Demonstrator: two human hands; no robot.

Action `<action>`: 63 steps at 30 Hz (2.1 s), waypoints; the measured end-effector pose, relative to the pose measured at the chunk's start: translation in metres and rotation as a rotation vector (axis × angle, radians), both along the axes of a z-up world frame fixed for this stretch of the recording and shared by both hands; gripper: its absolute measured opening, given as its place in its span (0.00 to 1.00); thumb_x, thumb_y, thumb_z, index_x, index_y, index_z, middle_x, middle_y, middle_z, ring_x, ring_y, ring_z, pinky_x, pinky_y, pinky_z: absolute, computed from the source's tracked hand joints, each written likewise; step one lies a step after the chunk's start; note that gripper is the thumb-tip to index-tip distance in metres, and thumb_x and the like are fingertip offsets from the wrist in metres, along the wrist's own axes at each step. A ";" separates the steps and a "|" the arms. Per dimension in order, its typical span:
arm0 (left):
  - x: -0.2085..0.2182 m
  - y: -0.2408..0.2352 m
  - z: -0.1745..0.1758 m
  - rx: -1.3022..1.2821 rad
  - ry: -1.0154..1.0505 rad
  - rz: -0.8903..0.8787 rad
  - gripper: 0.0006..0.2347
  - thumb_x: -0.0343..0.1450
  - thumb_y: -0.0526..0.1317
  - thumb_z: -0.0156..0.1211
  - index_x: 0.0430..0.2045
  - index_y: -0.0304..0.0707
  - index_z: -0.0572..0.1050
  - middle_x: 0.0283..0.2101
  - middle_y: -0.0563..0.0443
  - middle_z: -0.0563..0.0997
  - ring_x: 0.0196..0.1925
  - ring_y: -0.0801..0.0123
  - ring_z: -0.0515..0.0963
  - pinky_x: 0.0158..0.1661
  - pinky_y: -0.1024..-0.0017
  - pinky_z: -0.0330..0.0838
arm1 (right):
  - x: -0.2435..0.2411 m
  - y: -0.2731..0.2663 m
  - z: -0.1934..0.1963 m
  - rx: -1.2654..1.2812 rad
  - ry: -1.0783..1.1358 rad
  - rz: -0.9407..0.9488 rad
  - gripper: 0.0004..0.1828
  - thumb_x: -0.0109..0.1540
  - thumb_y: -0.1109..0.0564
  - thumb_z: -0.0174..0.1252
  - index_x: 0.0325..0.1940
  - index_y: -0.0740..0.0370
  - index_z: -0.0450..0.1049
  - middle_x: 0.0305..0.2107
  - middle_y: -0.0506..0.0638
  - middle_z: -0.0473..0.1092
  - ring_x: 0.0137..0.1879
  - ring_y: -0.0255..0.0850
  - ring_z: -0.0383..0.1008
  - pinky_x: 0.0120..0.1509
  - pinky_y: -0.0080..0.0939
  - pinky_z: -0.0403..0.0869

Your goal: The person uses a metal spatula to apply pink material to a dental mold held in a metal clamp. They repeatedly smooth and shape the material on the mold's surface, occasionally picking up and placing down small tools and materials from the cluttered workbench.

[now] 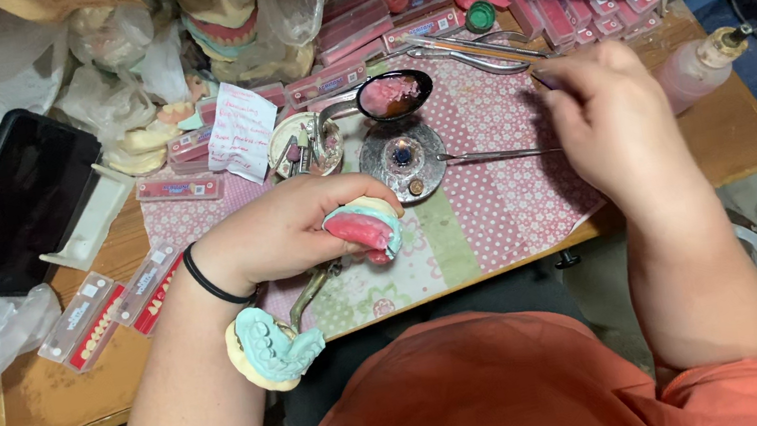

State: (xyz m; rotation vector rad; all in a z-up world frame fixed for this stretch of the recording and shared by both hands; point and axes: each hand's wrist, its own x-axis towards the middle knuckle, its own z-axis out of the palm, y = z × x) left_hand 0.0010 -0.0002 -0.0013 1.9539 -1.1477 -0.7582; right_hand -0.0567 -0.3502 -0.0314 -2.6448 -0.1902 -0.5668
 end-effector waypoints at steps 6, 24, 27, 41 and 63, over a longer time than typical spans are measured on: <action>-0.015 0.003 0.011 -0.141 -0.052 0.182 0.16 0.68 0.38 0.67 0.51 0.40 0.77 0.39 0.34 0.85 0.46 0.38 0.84 0.51 0.49 0.75 | 0.024 0.000 -0.027 -0.146 0.164 -0.083 0.16 0.59 0.56 0.70 0.51 0.54 0.82 0.35 0.52 0.77 0.51 0.56 0.79 0.58 0.55 0.74; -0.060 -0.004 -0.060 -0.734 -0.050 0.944 0.16 0.72 0.33 0.63 0.54 0.46 0.71 0.53 0.53 0.79 0.54 0.70 0.78 0.59 0.76 0.68 | -0.005 0.012 -0.030 0.181 -0.357 0.230 0.14 0.58 0.79 0.46 0.33 0.72 0.76 0.33 0.60 0.73 0.43 0.53 0.72 0.54 0.49 0.71; -0.061 -0.009 -0.062 -0.857 0.058 0.888 0.17 0.74 0.30 0.61 0.56 0.43 0.68 0.56 0.40 0.82 0.59 0.65 0.81 0.61 0.74 0.71 | -0.012 0.025 -0.029 0.070 -0.325 0.168 0.13 0.66 0.73 0.48 0.42 0.70 0.79 0.37 0.59 0.76 0.48 0.57 0.72 0.59 0.55 0.68; -0.065 -0.002 -0.066 -1.097 0.328 0.780 0.31 0.76 0.58 0.49 0.66 0.34 0.57 0.57 0.34 0.77 0.54 0.68 0.77 0.55 0.71 0.70 | -0.054 0.135 -0.037 0.245 -0.192 0.782 0.48 0.48 0.32 0.77 0.59 0.65 0.70 0.48 0.58 0.74 0.53 0.56 0.77 0.56 0.56 0.76; -0.077 0.017 -0.060 -0.858 -0.149 0.392 0.18 0.76 0.52 0.50 0.53 0.39 0.75 0.59 0.39 0.76 0.60 0.54 0.77 0.62 0.56 0.69 | -0.047 0.145 -0.055 0.822 -0.005 0.661 0.51 0.34 0.56 0.87 0.58 0.75 0.77 0.40 0.60 0.76 0.45 0.48 0.80 0.57 0.49 0.79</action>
